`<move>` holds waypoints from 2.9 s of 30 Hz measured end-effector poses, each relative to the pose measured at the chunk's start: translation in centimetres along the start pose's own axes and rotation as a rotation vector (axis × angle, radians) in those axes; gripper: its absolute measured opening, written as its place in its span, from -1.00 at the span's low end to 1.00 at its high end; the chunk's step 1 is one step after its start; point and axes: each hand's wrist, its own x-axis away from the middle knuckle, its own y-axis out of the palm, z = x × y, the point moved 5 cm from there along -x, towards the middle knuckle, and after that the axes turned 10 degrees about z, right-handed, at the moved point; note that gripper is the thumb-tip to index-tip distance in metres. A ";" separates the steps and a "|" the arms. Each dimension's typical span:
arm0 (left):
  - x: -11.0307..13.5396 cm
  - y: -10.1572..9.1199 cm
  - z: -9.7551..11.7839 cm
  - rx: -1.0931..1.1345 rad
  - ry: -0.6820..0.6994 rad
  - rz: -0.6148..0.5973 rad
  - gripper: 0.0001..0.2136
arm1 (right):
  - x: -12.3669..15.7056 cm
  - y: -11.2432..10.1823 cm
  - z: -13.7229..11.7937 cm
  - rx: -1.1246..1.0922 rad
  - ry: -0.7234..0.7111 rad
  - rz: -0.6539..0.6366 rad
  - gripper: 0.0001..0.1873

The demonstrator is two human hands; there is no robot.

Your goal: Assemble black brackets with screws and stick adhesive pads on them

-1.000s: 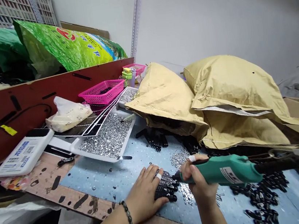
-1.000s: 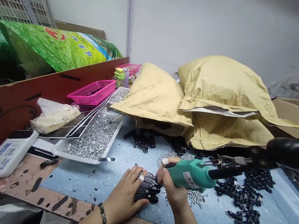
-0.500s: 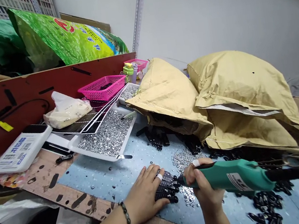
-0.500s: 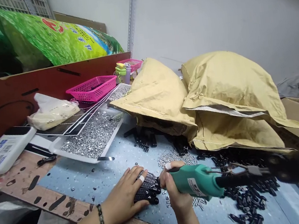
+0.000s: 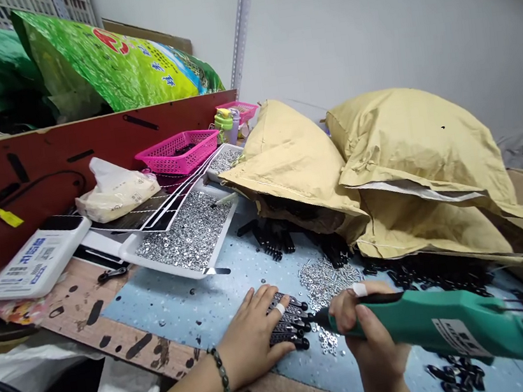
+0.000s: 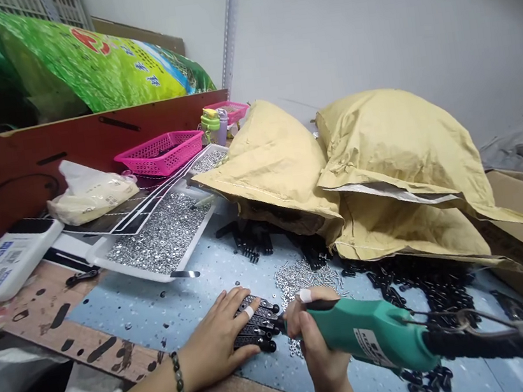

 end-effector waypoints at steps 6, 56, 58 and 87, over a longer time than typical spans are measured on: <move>-0.1 -0.2 0.1 -0.003 0.002 -0.006 -0.32 | 0.5 0.1 0.9 0.034 0.039 -0.044 -0.92; -0.2 -0.4 0.6 -0.021 0.016 0.019 -0.31 | 1.8 1.9 2.2 0.012 0.143 -0.144 -0.92; -0.1 -0.4 0.6 -0.012 0.026 0.029 -0.31 | 1.9 2.2 2.7 0.020 0.205 -0.157 -0.89; -0.2 -0.6 0.9 -0.002 -0.038 -0.069 -0.32 | 2.6 -4.2 -5.6 0.020 -0.091 0.243 -0.83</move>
